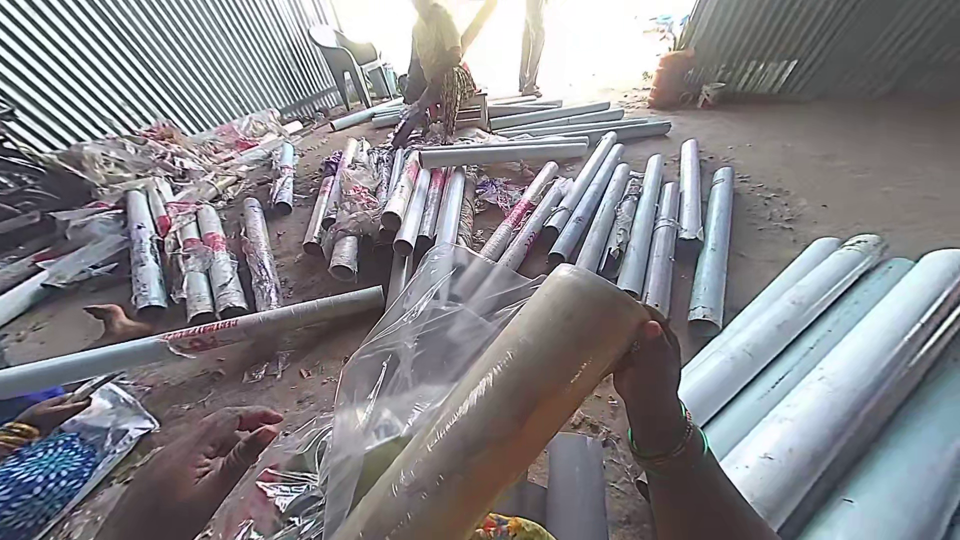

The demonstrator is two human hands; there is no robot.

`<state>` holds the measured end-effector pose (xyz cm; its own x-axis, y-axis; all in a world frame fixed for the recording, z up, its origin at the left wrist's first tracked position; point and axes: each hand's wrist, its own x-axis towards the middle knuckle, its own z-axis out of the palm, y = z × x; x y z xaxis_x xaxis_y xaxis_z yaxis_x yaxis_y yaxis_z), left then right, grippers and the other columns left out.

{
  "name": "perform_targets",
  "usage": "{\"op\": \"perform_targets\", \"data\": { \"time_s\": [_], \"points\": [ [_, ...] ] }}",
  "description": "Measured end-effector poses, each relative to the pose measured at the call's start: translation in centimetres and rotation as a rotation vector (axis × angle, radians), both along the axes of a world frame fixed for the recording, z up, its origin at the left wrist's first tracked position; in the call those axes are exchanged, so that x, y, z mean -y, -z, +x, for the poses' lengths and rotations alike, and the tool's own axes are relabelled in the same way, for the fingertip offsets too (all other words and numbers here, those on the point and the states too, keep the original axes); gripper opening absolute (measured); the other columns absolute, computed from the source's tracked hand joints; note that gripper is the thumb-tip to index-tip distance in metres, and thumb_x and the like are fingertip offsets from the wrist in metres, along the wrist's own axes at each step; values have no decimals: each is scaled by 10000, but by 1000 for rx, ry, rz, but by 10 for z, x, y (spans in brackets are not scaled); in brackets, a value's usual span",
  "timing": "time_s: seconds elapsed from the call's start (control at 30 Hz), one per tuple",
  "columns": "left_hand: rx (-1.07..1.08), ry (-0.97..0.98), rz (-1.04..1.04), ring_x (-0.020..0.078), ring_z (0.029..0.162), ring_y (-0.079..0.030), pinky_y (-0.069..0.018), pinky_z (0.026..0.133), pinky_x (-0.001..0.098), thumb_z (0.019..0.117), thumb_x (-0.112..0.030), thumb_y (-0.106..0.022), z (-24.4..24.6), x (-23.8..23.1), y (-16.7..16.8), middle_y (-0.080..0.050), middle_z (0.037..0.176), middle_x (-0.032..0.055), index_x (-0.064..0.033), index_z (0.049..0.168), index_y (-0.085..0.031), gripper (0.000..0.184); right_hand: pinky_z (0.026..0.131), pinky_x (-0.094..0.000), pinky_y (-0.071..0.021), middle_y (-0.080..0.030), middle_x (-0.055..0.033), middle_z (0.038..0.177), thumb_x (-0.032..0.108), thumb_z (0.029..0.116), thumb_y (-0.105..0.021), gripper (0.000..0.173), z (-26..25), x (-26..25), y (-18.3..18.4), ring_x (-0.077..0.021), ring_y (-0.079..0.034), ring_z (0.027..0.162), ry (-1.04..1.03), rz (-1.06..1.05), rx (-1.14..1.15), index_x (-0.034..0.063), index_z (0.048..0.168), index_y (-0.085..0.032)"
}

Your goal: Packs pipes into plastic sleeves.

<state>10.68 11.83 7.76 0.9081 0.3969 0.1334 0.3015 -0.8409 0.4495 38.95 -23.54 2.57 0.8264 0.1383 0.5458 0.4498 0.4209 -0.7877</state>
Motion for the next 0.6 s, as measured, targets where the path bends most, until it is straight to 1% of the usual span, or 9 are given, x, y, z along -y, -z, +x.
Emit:
{"op": "perform_targets", "data": {
  "time_s": [0.03,0.1,0.17,0.23,0.3,0.37,0.43,0.53,0.6],
  "points": [
    [24,27,20,297,852,-684,-566,790,478,1036,-546,-455,2,5,-3,-673,1074,271,80,1180,-649,671,642,-86,-519,-664,280,810,648,905,-594,236,0,1,1,131,-617,722,-14,5,-5,429,937,-675],
    [107,111,87,282,858,-676,-567,796,418,1055,-442,-482,9,20,-10,-670,1066,297,113,1153,-647,588,646,-88,-517,-659,274,803,621,913,-610,213,0,3,2,126,-612,711,-51,19,-13,420,941,-676],
    [164,206,164,273,899,-671,-555,825,379,1063,-406,-499,20,35,-19,-671,1066,302,102,1140,-650,536,669,-86,-512,-660,279,833,605,916,-614,201,1,5,5,131,-606,734,-104,29,2,425,970,-685],
    [168,274,212,288,917,-672,-549,820,396,1057,-413,-520,30,51,-28,-669,1085,302,68,1146,-662,509,669,-80,-504,-659,279,844,588,920,-619,192,2,7,7,137,-597,738,-150,32,17,426,995,-690],
    [156,327,226,271,895,-666,-544,790,394,1046,-423,-537,39,65,-32,-661,1101,286,28,1159,-671,483,660,-84,-507,-664,270,839,559,919,-636,173,4,8,9,132,-600,730,-169,41,20,413,994,-688],
    [142,381,228,254,863,-662,-545,749,372,1039,-425,-554,46,76,-32,-658,1108,275,-1,1173,-670,460,657,-76,-490,-642,277,840,556,943,-608,172,6,10,12,140,-581,730,-183,25,54,408,996,-676],
    [120,430,236,253,847,-655,-535,720,357,1038,-436,-560,50,86,-31,-661,1091,263,-28,1175,-662,443,646,-62,-475,-620,276,837,532,960,-596,170,9,11,14,151,-558,718,-202,28,90,380,982,-669],
    [73,477,257,281,859,-660,-538,733,370,1037,-434,-563,52,101,-31,-675,1060,257,-34,1162,-668,432,646,-67,-477,-620,255,856,514,975,-595,196,11,13,15,144,-554,726,-234,45,114,340,998,-682],
    [43,484,287,299,871,-662,-531,740,390,1029,-433,-577,52,109,-32,-681,1059,251,-47,1161,-676,420,666,-80,-499,-629,253,875,500,969,-614,174,9,14,13,136,-574,753,-236,45,94,344,995,-687]
  ]
}}
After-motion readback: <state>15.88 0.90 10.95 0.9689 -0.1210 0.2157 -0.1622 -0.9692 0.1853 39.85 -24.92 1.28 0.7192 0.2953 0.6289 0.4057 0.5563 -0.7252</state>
